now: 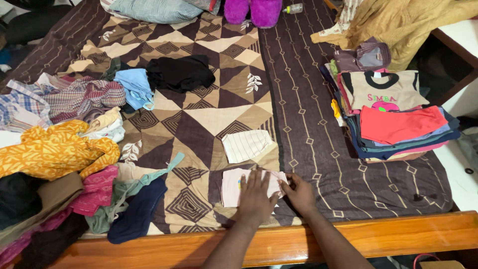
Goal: The person folds various small clothing items one by one on a bed, including a white striped top, a pink top, a green striped top, and a dark blue top. Each item is smoothed, folded into a compact rectangle, and placed onto a growing stack on the right side of the bed.
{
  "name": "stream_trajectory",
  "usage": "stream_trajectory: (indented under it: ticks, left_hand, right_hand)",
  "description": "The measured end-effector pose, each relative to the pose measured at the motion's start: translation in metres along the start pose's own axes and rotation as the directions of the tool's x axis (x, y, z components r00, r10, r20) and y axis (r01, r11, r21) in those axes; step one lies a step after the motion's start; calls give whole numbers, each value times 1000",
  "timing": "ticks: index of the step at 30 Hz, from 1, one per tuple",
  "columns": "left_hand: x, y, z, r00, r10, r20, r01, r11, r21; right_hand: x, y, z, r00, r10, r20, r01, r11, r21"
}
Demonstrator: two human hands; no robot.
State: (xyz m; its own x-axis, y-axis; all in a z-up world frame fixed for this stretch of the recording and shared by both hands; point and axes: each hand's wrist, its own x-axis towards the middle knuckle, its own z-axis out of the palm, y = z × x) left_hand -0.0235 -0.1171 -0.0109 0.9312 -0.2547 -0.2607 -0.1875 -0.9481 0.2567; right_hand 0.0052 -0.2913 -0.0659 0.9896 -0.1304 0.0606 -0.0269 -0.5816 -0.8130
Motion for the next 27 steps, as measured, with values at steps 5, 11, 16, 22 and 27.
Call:
stream_trajectory:
  ticks: [5,11,16,22,27]
  left_hand:
    - [-15,-24,-29,994,-107,-17,108,994,26]
    - [-35,-63,-40,961,-273,46,272,962,27]
    - [-38,-85,-30,968,-244,-62,241,969,-42]
    - [-32,-96,-11,966,-203,-161,192,978,-83]
    - [-28,-103,1,943,-167,-287,140,984,-112]
  right_hand:
    - [1,0,1,999,26,20,-26,1000,6]
    - [1,-4,0,991,109,75,-110,994,11]
    - [1,-4,0,998,45,44,-47,998,46]
    - [-6,-18,-6,992,44,120,-80,944,321]
    - [-10,-23,-14,970,82,228,-154,936,317]
